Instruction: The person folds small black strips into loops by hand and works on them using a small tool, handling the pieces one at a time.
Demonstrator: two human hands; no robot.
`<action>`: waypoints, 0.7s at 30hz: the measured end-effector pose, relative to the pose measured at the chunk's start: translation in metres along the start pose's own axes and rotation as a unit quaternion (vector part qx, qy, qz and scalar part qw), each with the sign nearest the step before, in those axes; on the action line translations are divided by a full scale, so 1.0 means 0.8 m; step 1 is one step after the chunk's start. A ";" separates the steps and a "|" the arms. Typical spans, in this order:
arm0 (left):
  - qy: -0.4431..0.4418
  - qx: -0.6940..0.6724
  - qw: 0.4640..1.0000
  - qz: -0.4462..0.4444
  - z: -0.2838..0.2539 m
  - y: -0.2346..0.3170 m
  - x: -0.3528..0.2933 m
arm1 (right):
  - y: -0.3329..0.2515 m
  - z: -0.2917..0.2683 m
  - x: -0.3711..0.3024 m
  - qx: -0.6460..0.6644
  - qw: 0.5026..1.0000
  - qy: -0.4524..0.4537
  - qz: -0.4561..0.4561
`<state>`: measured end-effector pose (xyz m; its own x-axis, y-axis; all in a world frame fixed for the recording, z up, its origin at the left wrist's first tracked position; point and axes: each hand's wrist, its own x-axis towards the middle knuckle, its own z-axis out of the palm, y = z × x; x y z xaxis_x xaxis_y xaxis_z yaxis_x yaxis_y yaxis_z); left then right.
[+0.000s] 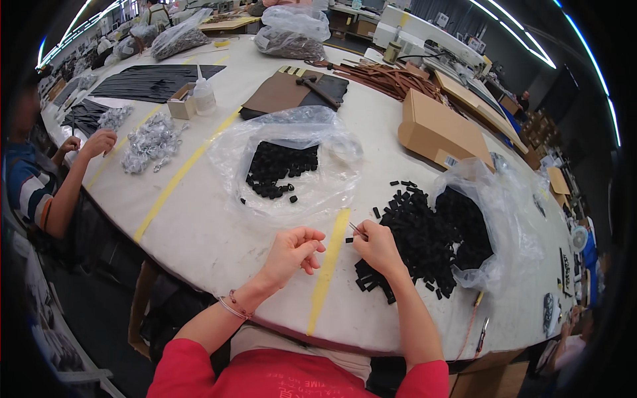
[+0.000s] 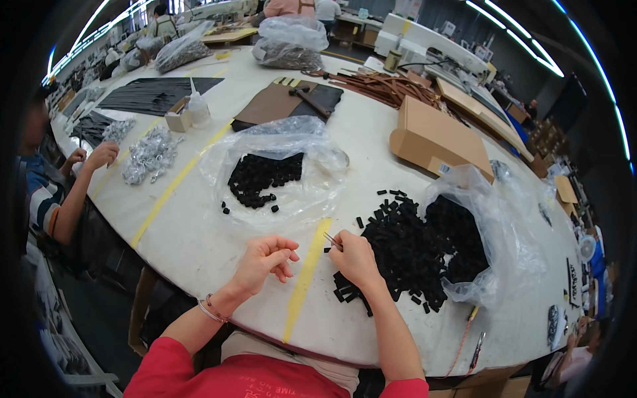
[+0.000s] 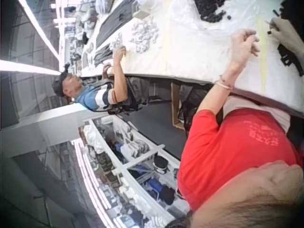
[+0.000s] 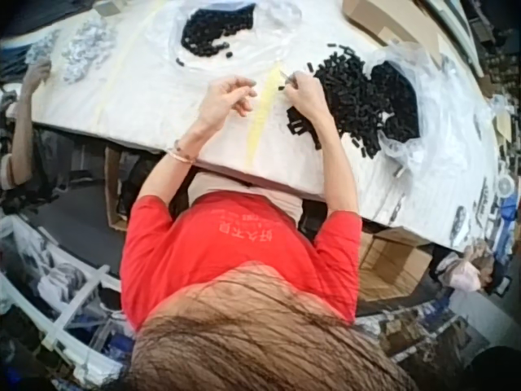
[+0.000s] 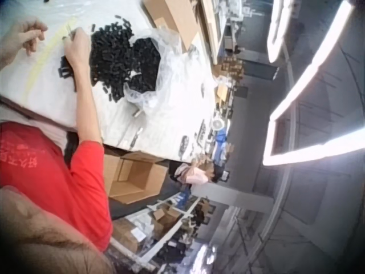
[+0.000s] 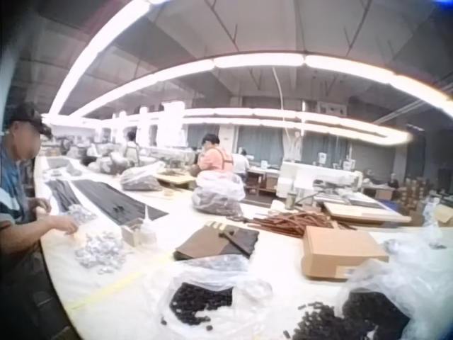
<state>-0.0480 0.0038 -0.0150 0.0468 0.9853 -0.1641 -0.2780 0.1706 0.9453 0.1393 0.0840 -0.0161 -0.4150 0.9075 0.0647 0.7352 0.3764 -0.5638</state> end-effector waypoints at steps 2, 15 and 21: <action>-0.003 -0.011 1.000 -0.004 0.010 -0.010 0.002 | -0.010 -0.005 -0.014 0.136 0.989 -0.007 0.050; -0.058 0.011 0.998 -0.029 0.014 -0.008 -0.009 | -0.007 -0.019 -0.034 -0.123 0.989 -0.087 0.002; -0.066 0.051 0.996 -0.023 0.012 -0.017 -0.008 | 0.000 -0.012 -0.038 -0.092 0.994 -0.050 0.021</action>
<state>-0.0352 -0.0044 -0.0239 0.1856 0.9670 -0.1746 -0.1746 0.2074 0.9626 0.1574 0.0581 -0.0103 -0.4267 0.9034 -0.0434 0.8345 0.3748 -0.4038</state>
